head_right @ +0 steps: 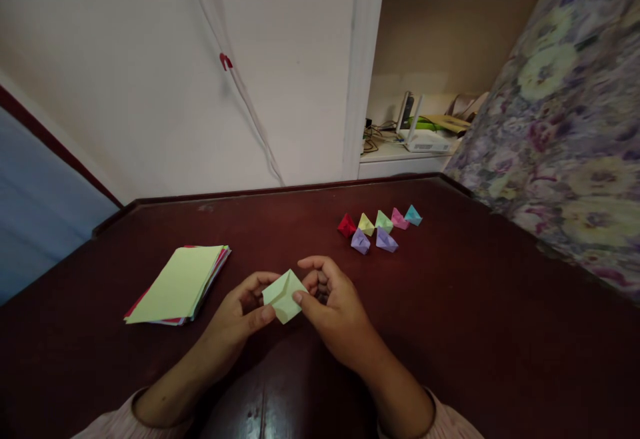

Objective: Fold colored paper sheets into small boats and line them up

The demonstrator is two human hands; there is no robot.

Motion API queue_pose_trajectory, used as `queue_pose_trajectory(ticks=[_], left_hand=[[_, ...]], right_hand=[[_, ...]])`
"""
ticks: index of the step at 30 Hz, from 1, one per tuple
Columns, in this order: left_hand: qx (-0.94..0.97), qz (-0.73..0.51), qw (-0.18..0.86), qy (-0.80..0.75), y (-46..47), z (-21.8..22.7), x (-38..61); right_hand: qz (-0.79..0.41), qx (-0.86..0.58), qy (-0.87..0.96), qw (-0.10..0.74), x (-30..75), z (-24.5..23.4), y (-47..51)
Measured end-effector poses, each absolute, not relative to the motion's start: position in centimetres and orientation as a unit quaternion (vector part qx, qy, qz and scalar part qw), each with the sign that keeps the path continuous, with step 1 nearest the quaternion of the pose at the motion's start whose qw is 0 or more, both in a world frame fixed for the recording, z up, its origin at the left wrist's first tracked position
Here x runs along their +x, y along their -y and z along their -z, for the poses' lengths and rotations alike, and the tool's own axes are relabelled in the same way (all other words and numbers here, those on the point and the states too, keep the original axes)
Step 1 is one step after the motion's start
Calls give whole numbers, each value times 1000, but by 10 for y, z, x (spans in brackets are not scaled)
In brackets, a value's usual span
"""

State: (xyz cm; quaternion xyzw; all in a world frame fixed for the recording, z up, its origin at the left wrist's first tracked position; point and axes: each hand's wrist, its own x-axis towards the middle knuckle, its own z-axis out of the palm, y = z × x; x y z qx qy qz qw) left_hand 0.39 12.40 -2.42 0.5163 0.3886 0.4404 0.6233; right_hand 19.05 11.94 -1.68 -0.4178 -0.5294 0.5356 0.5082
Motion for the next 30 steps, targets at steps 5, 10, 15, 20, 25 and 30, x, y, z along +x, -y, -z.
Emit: queue_pose_trajectory(ticks=[5, 10, 15, 20, 25, 30], left_hand=[[523, -423, 600, -433, -123, 26, 7], [527, -418, 577, -463, -122, 25, 9], [533, -403, 578, -468, -119, 25, 13], [533, -377, 620, -436, -117, 26, 18], [527, -361, 636, -433, -116, 34, 20], [533, -363, 635, -425, -115, 29, 19]], right_hand=[[-531, -425, 543, 493, 190, 18, -119], [-508, -435, 565, 482, 192, 15, -119], [-497, -456, 578, 460, 193, 14, -121], [-486, -479, 552, 479, 194, 20, -124], [-479, -489, 543, 486, 193, 23, -125], [-474, -490, 549, 483, 193, 22, -125]])
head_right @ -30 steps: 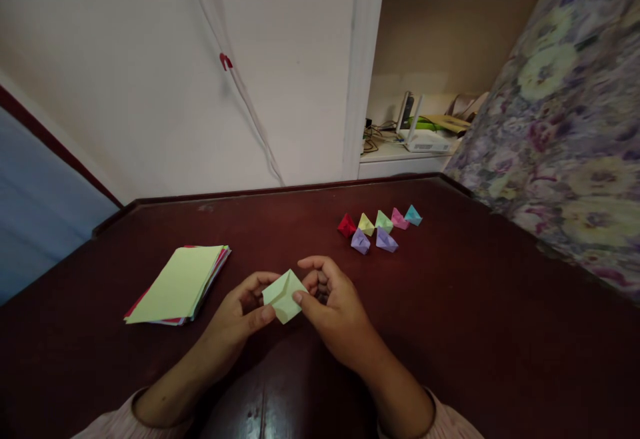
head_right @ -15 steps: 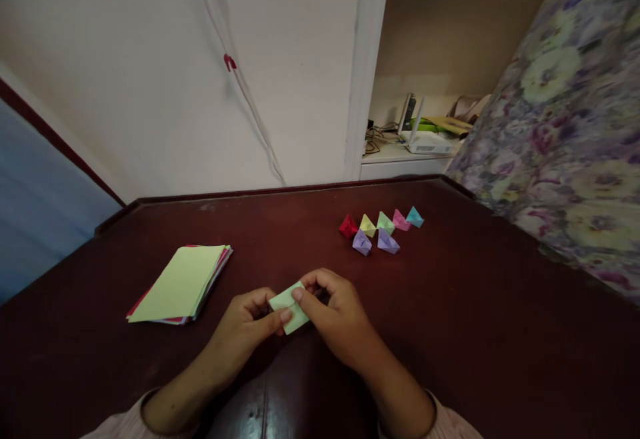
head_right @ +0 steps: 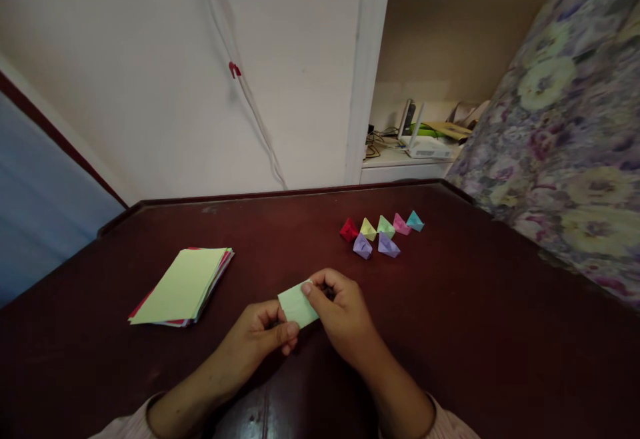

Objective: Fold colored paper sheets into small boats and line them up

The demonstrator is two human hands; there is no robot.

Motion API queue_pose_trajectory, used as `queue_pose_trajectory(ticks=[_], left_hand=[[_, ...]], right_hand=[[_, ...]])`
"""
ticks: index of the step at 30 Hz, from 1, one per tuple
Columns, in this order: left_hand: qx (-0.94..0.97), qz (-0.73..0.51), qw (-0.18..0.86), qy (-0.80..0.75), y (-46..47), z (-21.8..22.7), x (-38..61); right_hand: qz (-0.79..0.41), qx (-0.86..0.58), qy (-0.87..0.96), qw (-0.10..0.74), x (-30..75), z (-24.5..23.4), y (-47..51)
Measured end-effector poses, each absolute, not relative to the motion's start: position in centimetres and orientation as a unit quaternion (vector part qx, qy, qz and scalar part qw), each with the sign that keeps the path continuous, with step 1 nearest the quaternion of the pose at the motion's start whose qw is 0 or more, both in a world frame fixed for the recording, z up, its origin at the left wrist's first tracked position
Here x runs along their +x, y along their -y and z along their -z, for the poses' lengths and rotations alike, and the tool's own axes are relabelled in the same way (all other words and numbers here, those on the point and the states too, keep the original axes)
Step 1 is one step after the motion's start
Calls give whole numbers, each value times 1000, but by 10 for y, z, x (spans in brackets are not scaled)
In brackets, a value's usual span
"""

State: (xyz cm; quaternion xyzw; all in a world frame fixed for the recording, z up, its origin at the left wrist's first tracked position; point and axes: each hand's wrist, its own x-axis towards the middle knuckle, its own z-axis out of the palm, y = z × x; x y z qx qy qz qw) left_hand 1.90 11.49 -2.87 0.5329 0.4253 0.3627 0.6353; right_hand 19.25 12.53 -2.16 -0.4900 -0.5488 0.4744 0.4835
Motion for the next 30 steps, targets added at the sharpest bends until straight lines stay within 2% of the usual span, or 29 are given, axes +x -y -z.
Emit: queue_pose_trajectory(ticks=[12, 19, 26, 30], left_hand=[[504, -443, 601, -434, -120, 27, 12], [490, -500, 555, -448, -123, 28, 11], [495, -522, 527, -454, -120, 26, 10], [500, -522, 524, -450, -120, 26, 11]], right_hand=[[-478, -472, 588, 451, 191, 20, -122], [-470, -454, 563, 506, 187, 22, -122], [-438, -448, 595, 503, 188, 22, -123], [-462, -447, 580, 500, 188, 22, -123]])
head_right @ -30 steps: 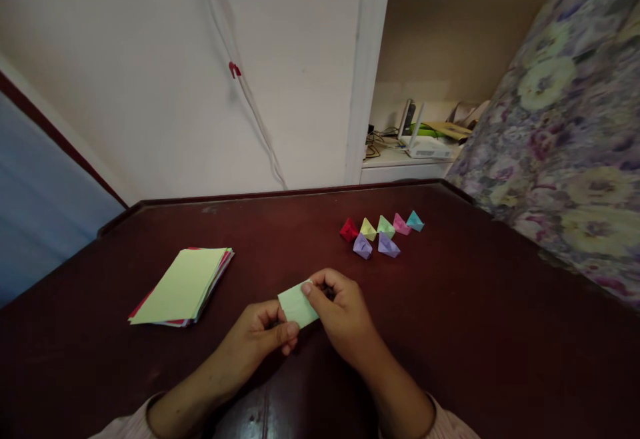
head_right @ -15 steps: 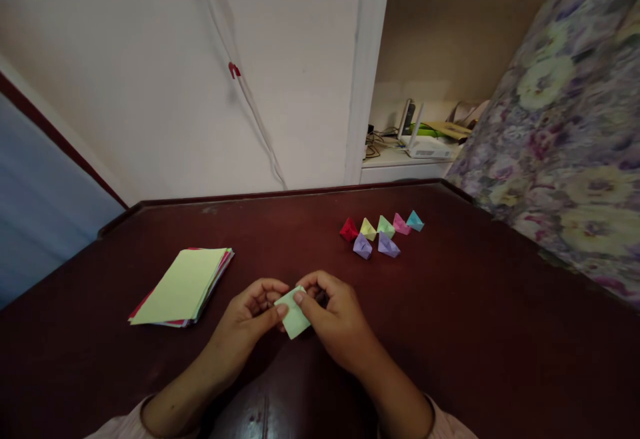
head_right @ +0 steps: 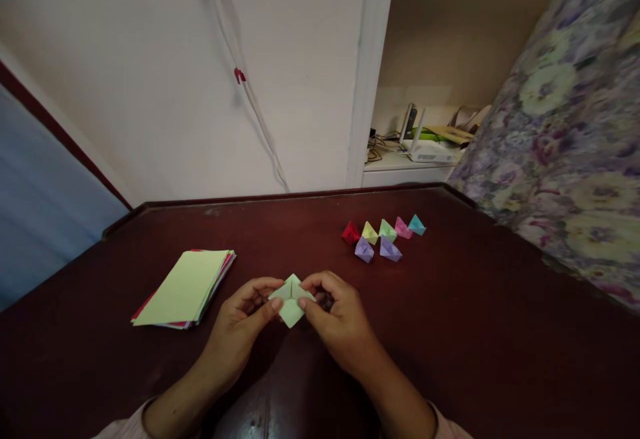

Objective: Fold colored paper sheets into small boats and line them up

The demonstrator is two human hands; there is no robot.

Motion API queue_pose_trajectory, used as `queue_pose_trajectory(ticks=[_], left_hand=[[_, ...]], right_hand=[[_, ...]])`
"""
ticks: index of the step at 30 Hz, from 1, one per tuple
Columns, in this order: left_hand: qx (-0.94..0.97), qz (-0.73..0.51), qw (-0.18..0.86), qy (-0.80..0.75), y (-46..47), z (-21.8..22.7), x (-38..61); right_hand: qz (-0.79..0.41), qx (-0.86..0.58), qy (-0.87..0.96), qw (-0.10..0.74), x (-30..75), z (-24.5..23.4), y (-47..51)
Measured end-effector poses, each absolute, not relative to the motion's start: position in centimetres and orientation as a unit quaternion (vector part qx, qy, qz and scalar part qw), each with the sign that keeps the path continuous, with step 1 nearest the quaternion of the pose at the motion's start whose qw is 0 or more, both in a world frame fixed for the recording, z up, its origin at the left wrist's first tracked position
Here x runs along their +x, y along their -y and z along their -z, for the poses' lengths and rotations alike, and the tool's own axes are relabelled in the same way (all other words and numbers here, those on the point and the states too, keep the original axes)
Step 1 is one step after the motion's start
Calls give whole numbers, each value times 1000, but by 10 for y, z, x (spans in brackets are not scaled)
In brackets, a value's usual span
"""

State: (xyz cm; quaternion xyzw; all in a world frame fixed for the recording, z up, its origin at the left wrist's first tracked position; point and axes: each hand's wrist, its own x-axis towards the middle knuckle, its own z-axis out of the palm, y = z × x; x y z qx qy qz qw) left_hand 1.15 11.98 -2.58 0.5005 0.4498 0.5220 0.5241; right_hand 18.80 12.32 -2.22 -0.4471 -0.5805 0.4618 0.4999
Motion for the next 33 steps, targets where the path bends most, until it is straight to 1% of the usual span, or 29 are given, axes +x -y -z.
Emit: queue_pose_trajectory(ticks=[6, 16, 22, 33], left_hand=[[495, -509, 543, -449, -119, 22, 12], [447, -505, 595, -437, -120, 25, 13], [411, -514, 626, -418, -119, 23, 13], [395, -522, 657, -374, -116, 18, 13]], right_hand=[[-489, -440, 571, 491, 188, 22, -123], [-470, -438, 583, 498, 188, 23, -123], [-486, -402, 588, 506, 190, 24, -122], [-424, -431, 619, 502, 190, 25, -122]])
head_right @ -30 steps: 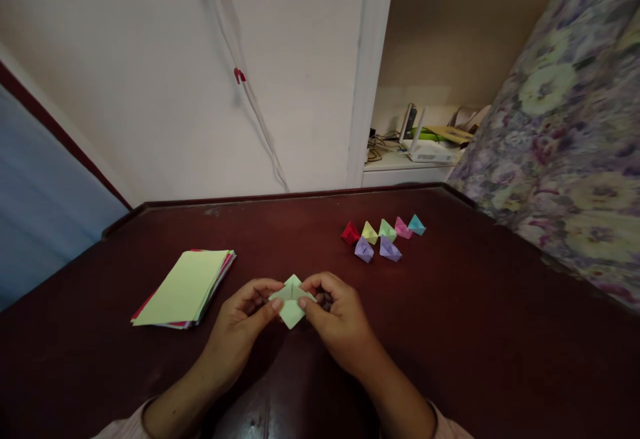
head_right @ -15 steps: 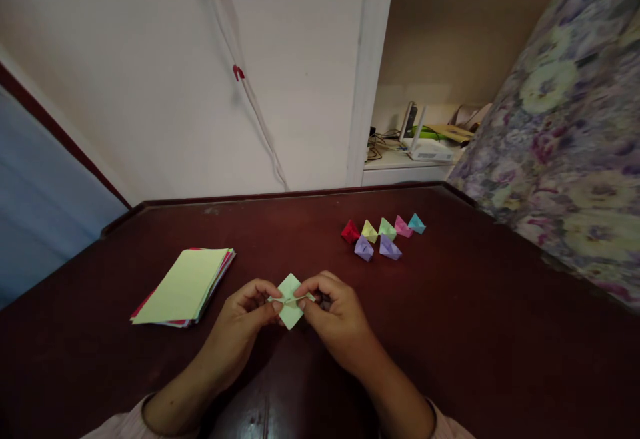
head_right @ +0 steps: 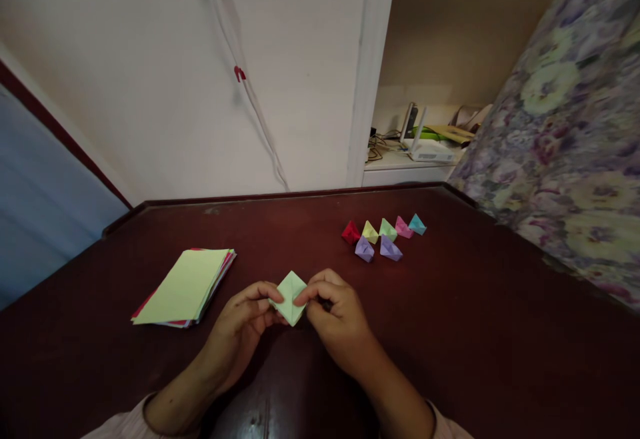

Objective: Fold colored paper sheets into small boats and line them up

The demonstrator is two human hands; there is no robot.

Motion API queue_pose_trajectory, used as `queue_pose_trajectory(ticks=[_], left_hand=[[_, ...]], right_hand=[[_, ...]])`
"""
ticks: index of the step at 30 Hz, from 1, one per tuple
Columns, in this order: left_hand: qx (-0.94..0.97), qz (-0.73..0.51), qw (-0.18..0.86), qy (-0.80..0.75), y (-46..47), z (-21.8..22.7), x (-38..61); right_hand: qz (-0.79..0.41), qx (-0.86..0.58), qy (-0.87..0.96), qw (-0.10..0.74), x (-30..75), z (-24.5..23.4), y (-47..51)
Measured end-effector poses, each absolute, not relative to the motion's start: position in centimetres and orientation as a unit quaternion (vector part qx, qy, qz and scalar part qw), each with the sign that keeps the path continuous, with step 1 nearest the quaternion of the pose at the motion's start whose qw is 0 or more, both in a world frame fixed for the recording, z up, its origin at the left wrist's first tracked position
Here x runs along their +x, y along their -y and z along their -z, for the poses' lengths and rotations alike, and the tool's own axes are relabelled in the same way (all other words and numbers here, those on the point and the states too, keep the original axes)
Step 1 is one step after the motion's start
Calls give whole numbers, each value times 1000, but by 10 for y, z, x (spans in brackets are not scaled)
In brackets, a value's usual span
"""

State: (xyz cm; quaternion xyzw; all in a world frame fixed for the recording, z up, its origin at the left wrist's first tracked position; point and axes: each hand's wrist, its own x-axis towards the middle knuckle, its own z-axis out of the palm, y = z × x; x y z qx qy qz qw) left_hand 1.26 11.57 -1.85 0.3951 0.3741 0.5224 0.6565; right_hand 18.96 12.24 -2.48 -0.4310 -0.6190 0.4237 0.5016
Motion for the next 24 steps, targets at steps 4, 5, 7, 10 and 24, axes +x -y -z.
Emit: queue_pose_trajectory(ticks=[4, 5, 7, 10, 24], left_hand=[[410, -529, 634, -388, -115, 22, 13], [411, -533, 626, -393, -115, 23, 13], [410, -545, 613, -399, -117, 26, 13], [408, -562, 598, -400, -119, 28, 14], [395, -547, 622, -398, -115, 26, 15]], right_hand=[[-412, -428, 639, 489, 188, 22, -121], [-411, -426, 642, 487, 188, 22, -121], [-419, -423, 635, 492, 188, 22, -121], [-466, -425, 589, 506, 189, 25, -121], [-534, -459, 556, 442, 183, 29, -124]])
